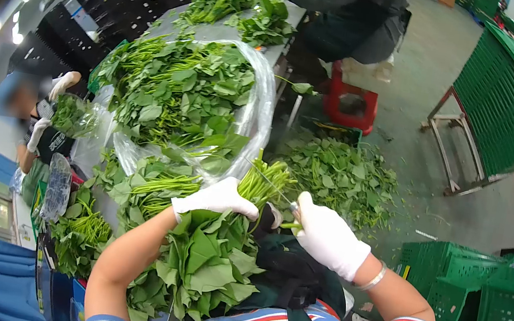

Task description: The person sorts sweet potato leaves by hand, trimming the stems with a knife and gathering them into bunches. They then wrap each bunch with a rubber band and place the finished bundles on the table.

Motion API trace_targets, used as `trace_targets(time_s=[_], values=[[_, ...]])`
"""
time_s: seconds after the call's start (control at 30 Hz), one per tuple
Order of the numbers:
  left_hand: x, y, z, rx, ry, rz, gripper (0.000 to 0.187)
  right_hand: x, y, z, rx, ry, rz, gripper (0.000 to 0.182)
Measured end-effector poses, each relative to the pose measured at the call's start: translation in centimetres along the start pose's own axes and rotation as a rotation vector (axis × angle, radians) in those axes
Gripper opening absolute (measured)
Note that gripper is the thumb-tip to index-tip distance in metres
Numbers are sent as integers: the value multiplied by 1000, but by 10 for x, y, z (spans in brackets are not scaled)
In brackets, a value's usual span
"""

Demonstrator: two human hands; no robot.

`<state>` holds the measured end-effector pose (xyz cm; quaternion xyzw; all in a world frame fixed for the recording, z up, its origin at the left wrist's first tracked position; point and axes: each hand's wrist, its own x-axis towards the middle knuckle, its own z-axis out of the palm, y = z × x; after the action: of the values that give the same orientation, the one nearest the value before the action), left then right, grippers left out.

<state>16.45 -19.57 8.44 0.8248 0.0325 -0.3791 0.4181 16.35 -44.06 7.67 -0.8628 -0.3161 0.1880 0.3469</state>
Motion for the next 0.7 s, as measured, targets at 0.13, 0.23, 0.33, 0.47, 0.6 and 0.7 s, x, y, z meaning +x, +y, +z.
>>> trace_targets(time_s=[0.13, 0.23, 0.33, 0.47, 0.6, 0.7], values=[[4, 18, 41, 9, 65, 336, 27, 26, 27, 7, 44, -136, 96, 20], [-7, 4, 26, -230, 68, 208, 20, 16, 18, -9, 278, -138, 120, 19], [-28, 0, 7, -282, 76, 201, 27, 3, 17, 5, 362, 88, 62, 19], [-36, -29, -4, -657, -58, 287, 42, -4, 2, 4, 355, 187, 56, 21], [-34, -33, 4, -1008, -202, 387, 51, 8, -11, 8, 274, 310, -197, 17], [-29, -33, 10, -1074, -285, 444, 52, 20, -23, 5, 257, 321, -235, 17]])
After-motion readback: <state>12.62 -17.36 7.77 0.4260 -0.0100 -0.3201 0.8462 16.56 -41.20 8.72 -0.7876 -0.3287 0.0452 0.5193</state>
